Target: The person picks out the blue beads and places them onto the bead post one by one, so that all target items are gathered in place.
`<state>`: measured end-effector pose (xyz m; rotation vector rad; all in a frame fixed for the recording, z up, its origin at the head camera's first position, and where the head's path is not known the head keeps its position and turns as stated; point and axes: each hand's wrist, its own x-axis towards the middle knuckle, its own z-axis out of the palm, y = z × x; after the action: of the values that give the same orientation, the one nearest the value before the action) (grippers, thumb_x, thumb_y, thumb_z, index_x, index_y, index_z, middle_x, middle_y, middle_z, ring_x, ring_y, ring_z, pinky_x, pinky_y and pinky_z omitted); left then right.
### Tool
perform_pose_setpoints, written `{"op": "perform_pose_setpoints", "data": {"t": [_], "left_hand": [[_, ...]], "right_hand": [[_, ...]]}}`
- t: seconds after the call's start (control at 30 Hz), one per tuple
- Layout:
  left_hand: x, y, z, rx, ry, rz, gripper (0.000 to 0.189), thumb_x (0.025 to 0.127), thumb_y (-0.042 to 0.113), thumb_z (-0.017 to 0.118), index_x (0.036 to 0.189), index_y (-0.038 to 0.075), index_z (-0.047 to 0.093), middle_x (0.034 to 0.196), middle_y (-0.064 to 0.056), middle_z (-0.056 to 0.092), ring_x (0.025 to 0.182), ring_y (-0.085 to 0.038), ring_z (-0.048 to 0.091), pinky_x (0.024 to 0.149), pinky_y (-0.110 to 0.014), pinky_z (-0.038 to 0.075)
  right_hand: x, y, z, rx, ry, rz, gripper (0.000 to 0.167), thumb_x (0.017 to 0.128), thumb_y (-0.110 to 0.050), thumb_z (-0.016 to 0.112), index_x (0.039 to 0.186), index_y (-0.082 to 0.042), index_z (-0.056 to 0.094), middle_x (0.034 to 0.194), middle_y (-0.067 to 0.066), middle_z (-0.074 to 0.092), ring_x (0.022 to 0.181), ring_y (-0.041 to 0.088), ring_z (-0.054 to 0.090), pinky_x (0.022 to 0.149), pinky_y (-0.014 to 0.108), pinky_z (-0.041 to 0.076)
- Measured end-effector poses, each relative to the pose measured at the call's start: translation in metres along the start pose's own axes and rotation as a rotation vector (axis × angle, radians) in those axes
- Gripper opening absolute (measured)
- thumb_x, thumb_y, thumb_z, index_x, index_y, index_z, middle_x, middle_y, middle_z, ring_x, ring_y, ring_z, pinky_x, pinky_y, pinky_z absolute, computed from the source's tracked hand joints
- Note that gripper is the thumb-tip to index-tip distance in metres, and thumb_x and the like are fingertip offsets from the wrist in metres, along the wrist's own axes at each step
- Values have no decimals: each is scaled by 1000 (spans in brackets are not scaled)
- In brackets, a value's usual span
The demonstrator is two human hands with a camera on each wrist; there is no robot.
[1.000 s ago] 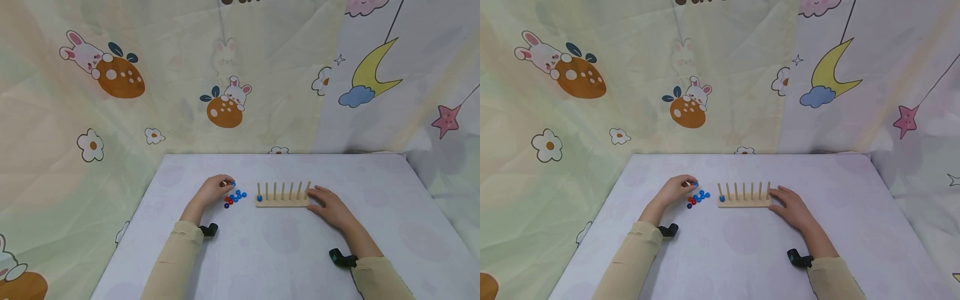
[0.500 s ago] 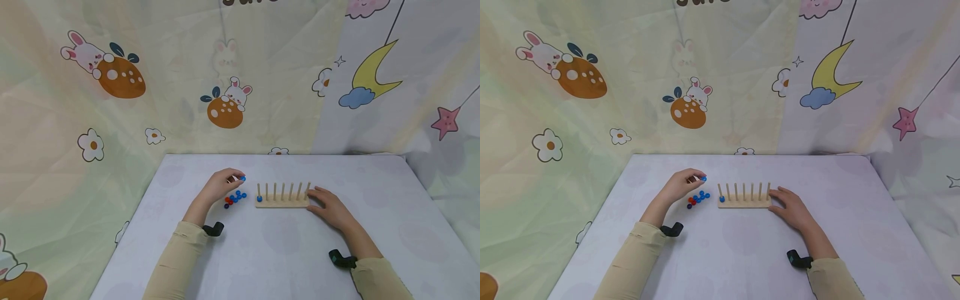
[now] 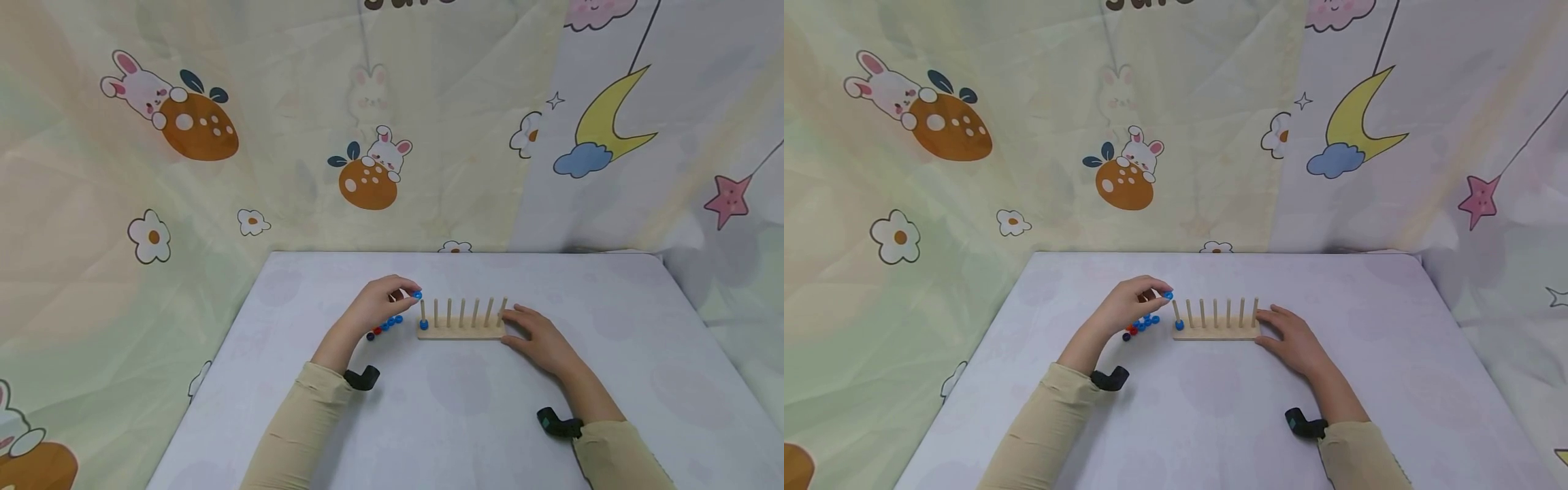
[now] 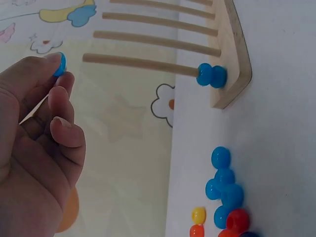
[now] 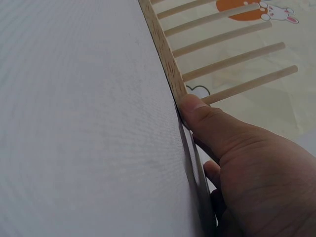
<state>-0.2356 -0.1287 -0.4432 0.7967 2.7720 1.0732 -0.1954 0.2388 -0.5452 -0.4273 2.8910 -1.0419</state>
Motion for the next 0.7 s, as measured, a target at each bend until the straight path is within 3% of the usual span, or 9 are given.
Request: {"op": "perform_pose_setpoints", "data": {"t": [0.23, 0.47, 0.7], "left_hand": [[2, 0, 8, -5, -20, 1, 28, 97, 35, 63, 122, 25, 68, 115, 12, 66, 93, -7, 61, 77, -26, 52], [1, -4, 13, -39, -53, -42, 28, 97, 38, 63, 122, 27, 68, 113, 13, 65, 92, -9, 60, 66, -27, 52], [2, -11, 22, -47, -48, -22, 28, 97, 34, 64, 122, 22, 69, 114, 11, 67, 94, -9, 61, 74, -28, 52]], "right_hand": [[0, 0, 0, -6, 1, -2, 60, 91, -45, 68, 140, -15, 54, 153, 25, 37, 141, 50, 31, 108, 69, 27], [0, 1, 0, -7, 3, -8, 59, 91, -40, 70, 140, -13, 54, 153, 25, 38, 141, 49, 31, 109, 68, 26], [0, -1, -1, -5, 4, -7, 58, 91, -38, 71, 139, -12, 54, 152, 25, 38, 141, 49, 31, 110, 68, 26]]}}
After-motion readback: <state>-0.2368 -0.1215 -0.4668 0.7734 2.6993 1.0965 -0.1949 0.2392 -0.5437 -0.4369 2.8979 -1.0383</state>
